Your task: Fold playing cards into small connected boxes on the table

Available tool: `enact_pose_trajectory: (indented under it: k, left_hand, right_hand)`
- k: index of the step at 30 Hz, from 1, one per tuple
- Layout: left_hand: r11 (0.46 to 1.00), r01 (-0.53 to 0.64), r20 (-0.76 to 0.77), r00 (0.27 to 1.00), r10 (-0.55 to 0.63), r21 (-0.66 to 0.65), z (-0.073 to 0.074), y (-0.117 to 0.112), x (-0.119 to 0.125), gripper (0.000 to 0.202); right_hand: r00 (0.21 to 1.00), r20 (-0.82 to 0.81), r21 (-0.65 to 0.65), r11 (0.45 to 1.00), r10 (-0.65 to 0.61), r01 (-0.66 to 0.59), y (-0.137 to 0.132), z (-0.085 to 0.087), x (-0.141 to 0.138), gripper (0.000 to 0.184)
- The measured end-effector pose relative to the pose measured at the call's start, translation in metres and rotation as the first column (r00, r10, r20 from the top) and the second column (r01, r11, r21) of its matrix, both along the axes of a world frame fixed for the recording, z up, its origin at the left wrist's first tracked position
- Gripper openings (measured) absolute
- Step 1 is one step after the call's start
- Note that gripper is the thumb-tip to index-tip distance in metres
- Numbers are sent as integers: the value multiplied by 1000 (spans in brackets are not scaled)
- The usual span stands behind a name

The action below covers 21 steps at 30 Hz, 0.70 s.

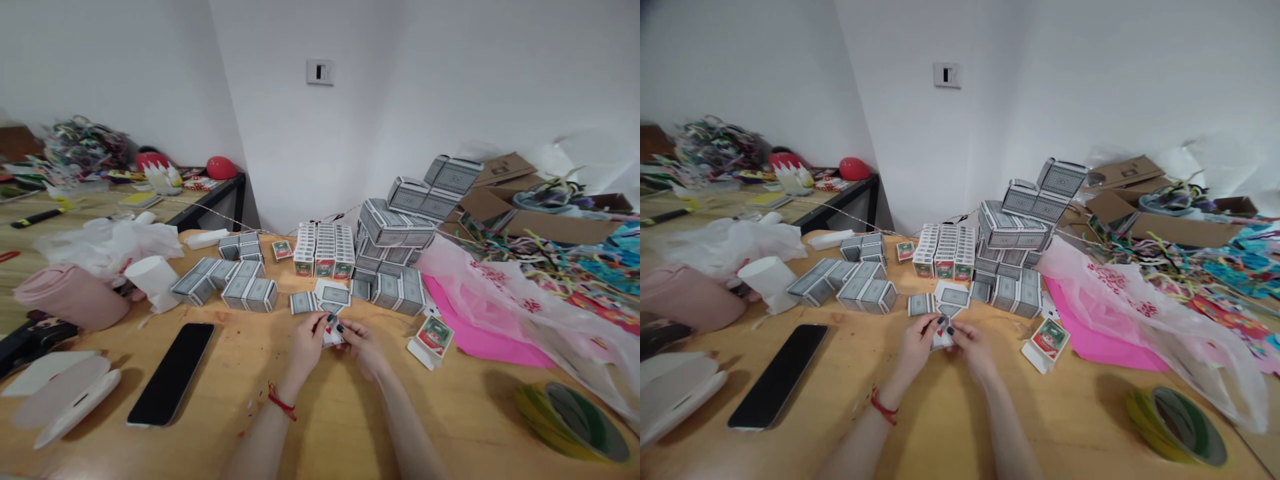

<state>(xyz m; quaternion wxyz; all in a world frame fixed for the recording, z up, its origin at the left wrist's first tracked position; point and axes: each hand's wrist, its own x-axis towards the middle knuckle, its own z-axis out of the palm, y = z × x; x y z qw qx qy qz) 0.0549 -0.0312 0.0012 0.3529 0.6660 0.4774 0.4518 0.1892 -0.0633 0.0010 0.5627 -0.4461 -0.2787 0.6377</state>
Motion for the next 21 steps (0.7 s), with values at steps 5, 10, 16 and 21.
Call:
enact_pose_trajectory:
  k: [5, 10, 16, 21]
  left_hand:
    - [999, -23, 5, 1000, 23, -35, 1, -1, 1, 21]
    - [998, -12, 24, 1000, 14, -60, 2, 0, 2, 21]
    - [994, 69, 103, 993, -60, -87, 4, -4, 3, 22]
    - [952, 179, 371, 926, -76, -250, 2, -4, 8, 32]
  right_hand:
    - [999, 36, 2, 1000, 19, -19, 0, 1, 0, 39]
    - [999, 41, 5, 1000, 16, -16, 0, 0, -2, 37]
    - [987, 113, 25, 993, -114, 112, -1, 0, -4, 32]
    - [948, 161, 27, 961, -275, 274, 1, -3, -1, 32]
